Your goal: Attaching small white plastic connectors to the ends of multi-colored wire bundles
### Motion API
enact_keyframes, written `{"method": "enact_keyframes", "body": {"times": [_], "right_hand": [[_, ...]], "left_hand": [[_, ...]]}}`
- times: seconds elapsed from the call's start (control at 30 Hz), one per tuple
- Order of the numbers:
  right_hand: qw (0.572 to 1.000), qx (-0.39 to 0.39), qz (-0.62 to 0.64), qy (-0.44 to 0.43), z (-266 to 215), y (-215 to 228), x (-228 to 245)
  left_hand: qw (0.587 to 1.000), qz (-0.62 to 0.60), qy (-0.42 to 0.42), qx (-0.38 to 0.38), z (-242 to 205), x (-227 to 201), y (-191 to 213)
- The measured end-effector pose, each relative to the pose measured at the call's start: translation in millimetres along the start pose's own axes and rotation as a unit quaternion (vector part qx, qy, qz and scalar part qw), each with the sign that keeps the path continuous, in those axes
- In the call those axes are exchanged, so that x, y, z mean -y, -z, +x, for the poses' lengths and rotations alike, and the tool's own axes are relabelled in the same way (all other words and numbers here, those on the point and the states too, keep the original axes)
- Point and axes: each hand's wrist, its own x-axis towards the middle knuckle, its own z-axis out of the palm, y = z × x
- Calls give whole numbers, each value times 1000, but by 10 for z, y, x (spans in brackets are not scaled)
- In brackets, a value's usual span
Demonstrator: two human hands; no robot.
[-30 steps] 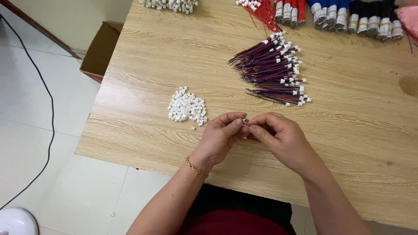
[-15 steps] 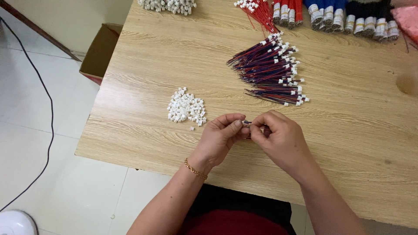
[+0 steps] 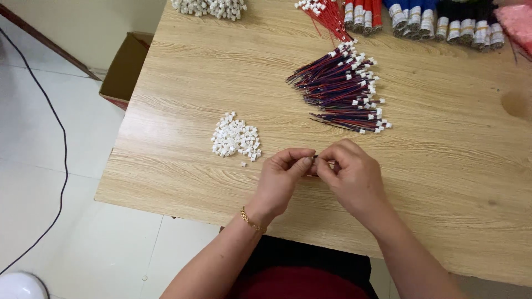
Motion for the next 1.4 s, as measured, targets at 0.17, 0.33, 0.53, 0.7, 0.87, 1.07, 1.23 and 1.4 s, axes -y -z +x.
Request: {"method": "enact_keyframes", "body": {"times": [0.17,0.33,0.53,0.7,0.87,1.07,1.23,1.4], "right_hand": [[998,52,20,-41,-25,-54,-170],[996,40,28,-74,99,42,-664],[966,-27,-223,-132,296,85,-1204],[955,-14,-275,-107,446,-1,-1350],[956,20,-249,-152,413,122,-1106],[994,-36,-92,-40,315,488,-565],[978,-81,-130,139,298,528,-485],[992,-13,-5,122,138,613,134]], "left_hand": [[996,87,-14,8,111,216,158],[964,256,-74,15,110,8,225],[902,399,-166,16,50,-140,215],[907,393,-150,18,65,-137,235],[903,394,-171,7,2,-335,130],[861,418,-291,-3,-120,-678,-103],[790,459,-405,2,-11,-780,-228],[762,520,-361,137,25,-882,-326]]}}
